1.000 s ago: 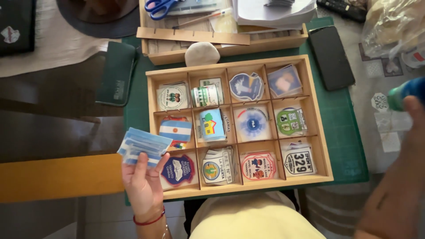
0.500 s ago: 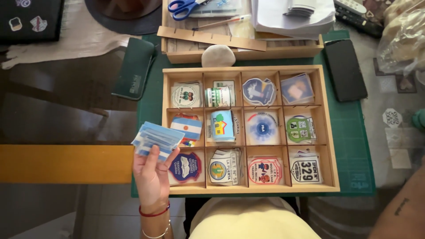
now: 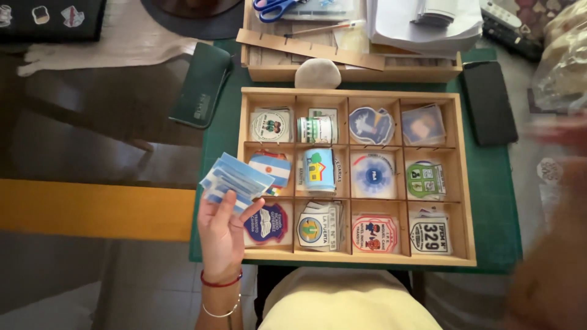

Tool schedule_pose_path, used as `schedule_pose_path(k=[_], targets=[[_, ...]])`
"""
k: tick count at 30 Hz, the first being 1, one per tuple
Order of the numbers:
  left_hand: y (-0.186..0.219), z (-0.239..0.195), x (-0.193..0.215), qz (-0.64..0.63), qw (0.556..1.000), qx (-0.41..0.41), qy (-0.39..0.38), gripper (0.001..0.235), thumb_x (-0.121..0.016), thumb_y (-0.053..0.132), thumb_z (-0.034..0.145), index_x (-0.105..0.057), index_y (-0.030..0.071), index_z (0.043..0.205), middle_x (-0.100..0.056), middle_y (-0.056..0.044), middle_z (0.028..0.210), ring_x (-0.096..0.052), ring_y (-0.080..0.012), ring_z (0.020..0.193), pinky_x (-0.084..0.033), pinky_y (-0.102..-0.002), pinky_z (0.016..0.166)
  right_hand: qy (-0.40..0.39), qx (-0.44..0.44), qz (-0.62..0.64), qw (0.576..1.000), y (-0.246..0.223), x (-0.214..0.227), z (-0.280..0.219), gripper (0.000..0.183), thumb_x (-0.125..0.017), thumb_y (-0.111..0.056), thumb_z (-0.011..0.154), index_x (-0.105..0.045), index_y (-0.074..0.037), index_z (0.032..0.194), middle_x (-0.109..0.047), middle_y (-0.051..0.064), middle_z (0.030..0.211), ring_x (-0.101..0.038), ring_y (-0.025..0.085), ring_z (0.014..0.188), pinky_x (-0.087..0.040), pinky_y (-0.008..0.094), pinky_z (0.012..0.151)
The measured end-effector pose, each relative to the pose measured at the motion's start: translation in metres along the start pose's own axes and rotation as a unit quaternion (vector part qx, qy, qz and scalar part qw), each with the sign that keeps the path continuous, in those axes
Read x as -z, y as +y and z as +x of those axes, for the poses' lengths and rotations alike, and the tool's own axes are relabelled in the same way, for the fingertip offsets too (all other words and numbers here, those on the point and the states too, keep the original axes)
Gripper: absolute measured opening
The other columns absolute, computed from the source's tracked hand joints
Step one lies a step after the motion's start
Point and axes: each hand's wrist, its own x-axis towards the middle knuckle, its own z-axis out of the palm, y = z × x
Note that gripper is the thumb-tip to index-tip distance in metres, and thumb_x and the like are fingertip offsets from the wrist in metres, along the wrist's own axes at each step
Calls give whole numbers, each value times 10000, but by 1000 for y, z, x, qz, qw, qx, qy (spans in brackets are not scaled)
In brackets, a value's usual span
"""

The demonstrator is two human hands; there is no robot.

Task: Sorting and organizing various printed stickers into a wooden divided tray.

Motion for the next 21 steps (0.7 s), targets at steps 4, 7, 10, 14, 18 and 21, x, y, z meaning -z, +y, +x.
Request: schedule_pose_path(k=[4,7,10,14,18,21], targets=[[1,-2,1,-10,1000,-5,11,476,-681,116,1016,-560,57,1473,-718,-168,1388,-722,-372,1254,-690,-520,923,-190,212,-157,946,-69,-200,101,418,-672,-281,1091,-614,-101,1464,-779,35,1221,-771,149,1122,-646,283,954],[1,-3,-3,-3,1000,-5,29,437,-680,118,1018,-578,42,1436,-730,-159,1337,-744,-362,1172,-692,-531,913,-334,124,-196,913,-70,-272,141,558,-554,-460,1090,-563,-123,1535,-769,44,1242,-729,220,1121,-575,413,894],[7,-4,-18,8,998,-10,65,332,-653,55,1034,-653,96,1364,-779,-106,1278,-787,-306,1142,-703,-649,882,-373,-36,1,927,-61,-319,153,478,-627,-384,1071,-722,-34,1382,-800,209,1224,-791,409,1136,-631,565,974],[5,-2,-13,3,997,-7,72,299,-662,36,1024,-659,98,1317,-797,-107,1229,-802,-312,1097,-699,-652,873,-409,-75,15,910,-26,-336,150,299,-633,-318,1090,-822,-121,1211,-822,76,983,-816,264,955,-640,417,933],[3,-2,-14,29,997,22,71,447,-677,62,1008,-618,92,1450,-778,-128,1283,-785,-336,1118,-682,-681,871,-403,-86,40,910,-12,-336,145,281,-628,-270,1109,-838,-90,1154,-754,19,800,-687,161,746,-577,318,776],[-1,2,-12,31,996,23,74,474,-683,55,999,-615,85,1467,-781,-134,1280,-788,-337,1104,-681,-683,858,-411,-75,40,907,-7,-331,143,254,-656,-278,1095,-844,-111,1130,-741,-18,739,-635,110,671,-547,271,703]])
